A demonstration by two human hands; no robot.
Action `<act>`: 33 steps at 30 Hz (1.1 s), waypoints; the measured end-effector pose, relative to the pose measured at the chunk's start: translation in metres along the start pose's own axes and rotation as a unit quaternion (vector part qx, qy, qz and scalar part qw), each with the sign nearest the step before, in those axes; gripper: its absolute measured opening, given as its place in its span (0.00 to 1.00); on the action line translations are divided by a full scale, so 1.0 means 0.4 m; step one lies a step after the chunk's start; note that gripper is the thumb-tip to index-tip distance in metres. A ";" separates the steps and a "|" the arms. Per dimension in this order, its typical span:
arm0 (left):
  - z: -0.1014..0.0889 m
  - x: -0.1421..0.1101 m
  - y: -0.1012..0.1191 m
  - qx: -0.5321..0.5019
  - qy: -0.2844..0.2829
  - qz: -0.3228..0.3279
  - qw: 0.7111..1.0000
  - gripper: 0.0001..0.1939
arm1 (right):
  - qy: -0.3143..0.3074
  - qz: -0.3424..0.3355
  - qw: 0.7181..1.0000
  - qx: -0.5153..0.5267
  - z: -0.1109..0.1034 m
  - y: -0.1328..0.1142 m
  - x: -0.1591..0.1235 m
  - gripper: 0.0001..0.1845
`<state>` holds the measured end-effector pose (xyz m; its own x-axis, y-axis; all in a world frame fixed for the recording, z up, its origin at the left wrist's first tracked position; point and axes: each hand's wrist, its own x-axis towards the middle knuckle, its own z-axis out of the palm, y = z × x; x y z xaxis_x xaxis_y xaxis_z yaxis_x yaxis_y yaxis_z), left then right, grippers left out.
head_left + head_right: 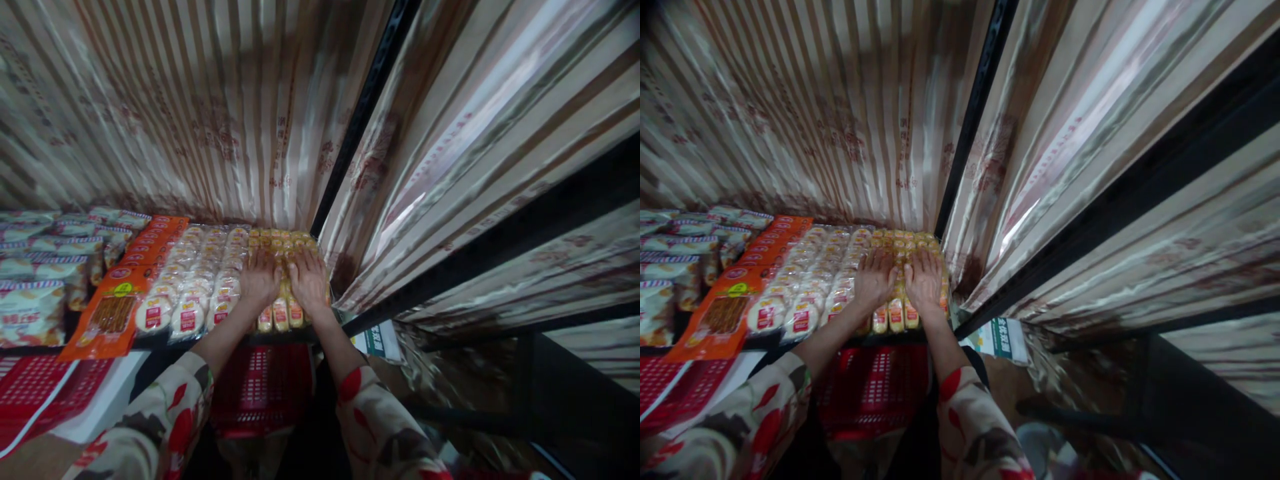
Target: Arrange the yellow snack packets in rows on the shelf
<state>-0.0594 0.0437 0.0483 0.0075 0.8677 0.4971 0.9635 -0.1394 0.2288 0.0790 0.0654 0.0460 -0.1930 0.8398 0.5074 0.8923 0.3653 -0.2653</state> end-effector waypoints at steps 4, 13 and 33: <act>-0.034 -0.091 0.002 -0.028 0.046 -0.012 0.998 0.20 | 0.046 -0.024 0.998 0.046 -0.032 -0.028 -0.063 0.23; -0.021 -0.417 -0.006 0.015 0.028 0.051 0.998 0.26 | 0.029 -0.066 0.993 0.091 -0.010 -0.115 -0.301 0.21; 0.009 -0.585 -0.033 -0.078 -0.102 0.087 0.988 0.24 | -0.022 0.160 0.981 0.106 0.134 -0.161 -0.618 0.19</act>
<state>-0.0731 -0.1556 -0.0738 0.2388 0.9001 0.3643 0.8896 -0.3532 0.2896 0.0474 -0.1441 -0.1064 0.0621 0.9399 0.3357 0.8058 0.1512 -0.5725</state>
